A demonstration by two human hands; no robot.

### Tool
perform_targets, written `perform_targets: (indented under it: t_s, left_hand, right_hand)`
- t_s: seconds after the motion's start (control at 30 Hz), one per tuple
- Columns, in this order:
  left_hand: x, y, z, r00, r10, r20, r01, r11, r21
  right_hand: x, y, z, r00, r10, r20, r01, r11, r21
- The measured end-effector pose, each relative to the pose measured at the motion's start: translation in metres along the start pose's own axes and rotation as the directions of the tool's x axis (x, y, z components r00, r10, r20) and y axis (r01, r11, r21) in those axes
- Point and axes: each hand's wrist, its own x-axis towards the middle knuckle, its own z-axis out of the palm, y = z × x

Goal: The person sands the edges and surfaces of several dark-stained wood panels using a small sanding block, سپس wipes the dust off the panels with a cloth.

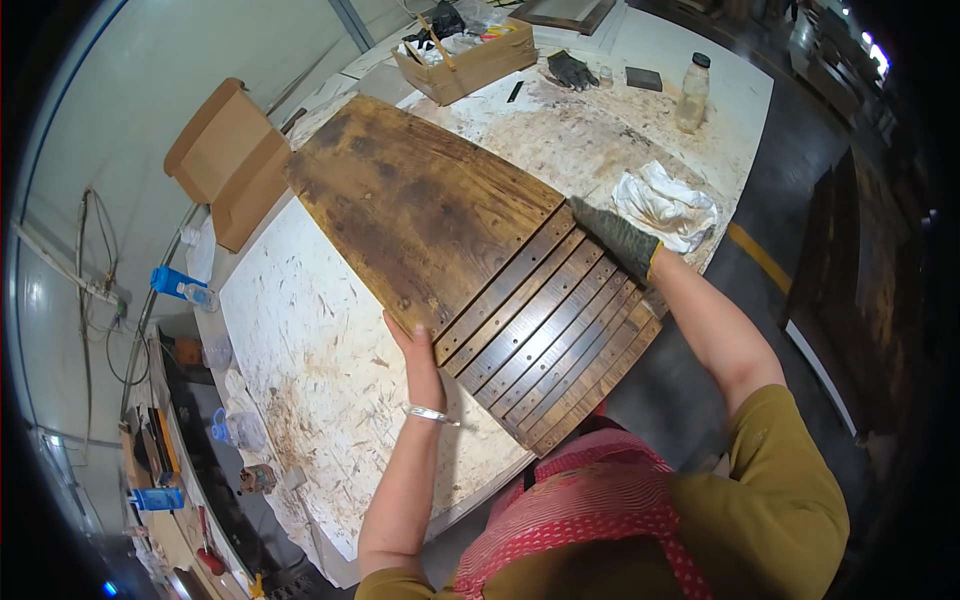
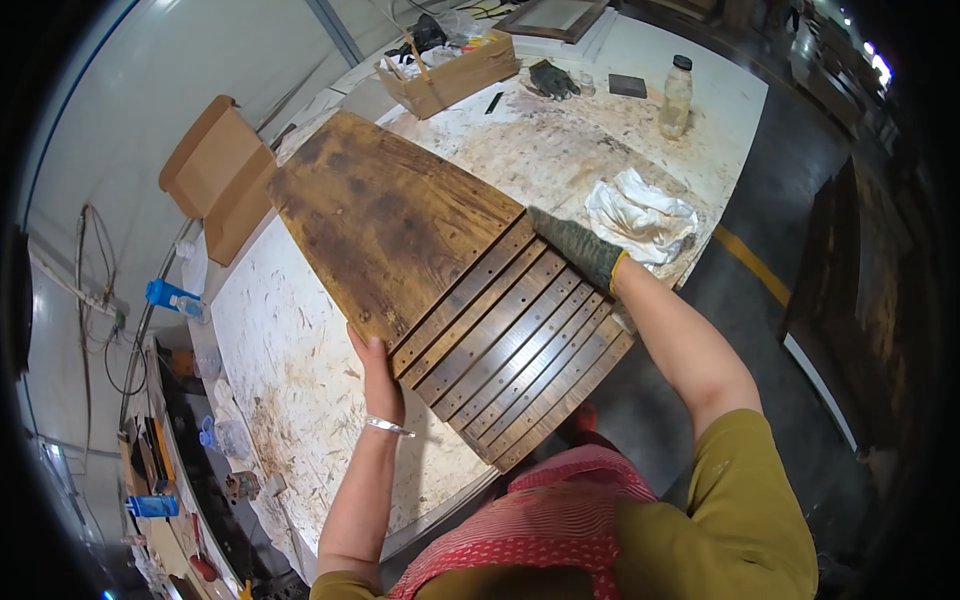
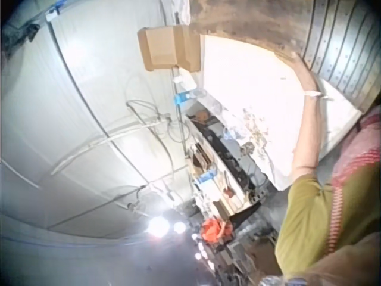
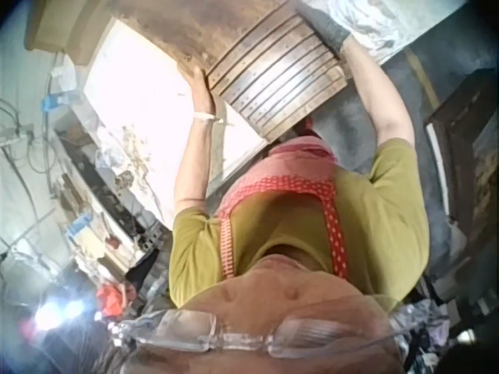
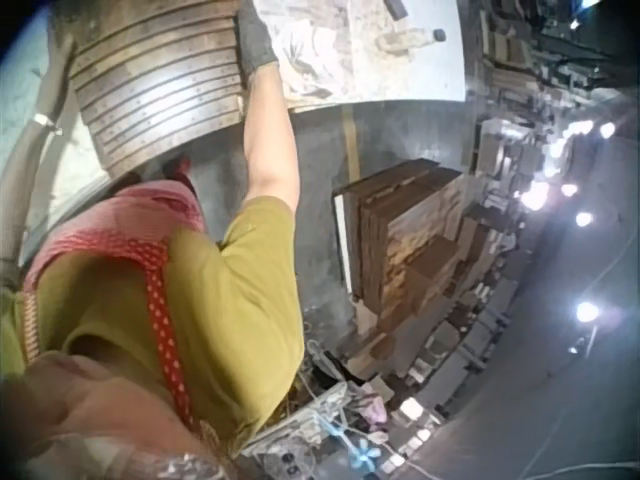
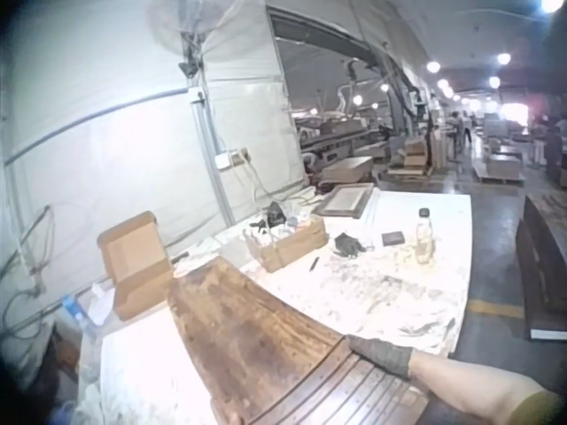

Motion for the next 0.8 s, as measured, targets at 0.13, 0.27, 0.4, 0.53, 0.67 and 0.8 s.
perform_targets:
  t_s: [0.13,0.27,0.4,0.53,0.67,0.8]
  left_hand:
    - [-0.006,0.01,0.004,0.995,0.085,-0.044,-0.085,0.996,-0.016]
    - [-0.008,0.012,-0.004,0.988,0.126,-0.091,-0.118,0.989,0.086]
    - [-0.009,0.007,-0.004,0.986,0.118,-0.118,-0.101,0.985,0.141]
    - [-0.004,-0.003,-0.005,0.973,0.203,-0.107,-0.186,0.971,0.147]
    - [-0.002,-0.01,-0.004,0.978,0.168,-0.127,-0.164,0.986,0.041]
    - [-0.002,-0.005,-0.004,0.988,0.101,-0.117,-0.114,0.988,-0.105]
  right_hand:
    - [-0.014,0.003,0.018,0.981,-0.186,-0.051,0.143,0.879,-0.455]
    - [-0.021,0.012,0.033,0.953,-0.295,-0.074,0.152,0.672,-0.724]
    - [-0.02,0.013,0.041,0.951,-0.196,-0.241,-0.028,0.719,-0.694]
    - [-0.017,0.018,0.034,0.943,-0.295,-0.156,0.075,0.642,-0.763]
    - [-0.008,0.041,0.021,0.877,-0.473,0.086,0.212,0.22,-0.952]
    - [-0.009,0.04,0.023,0.898,-0.437,0.046,0.175,0.26,-0.95]
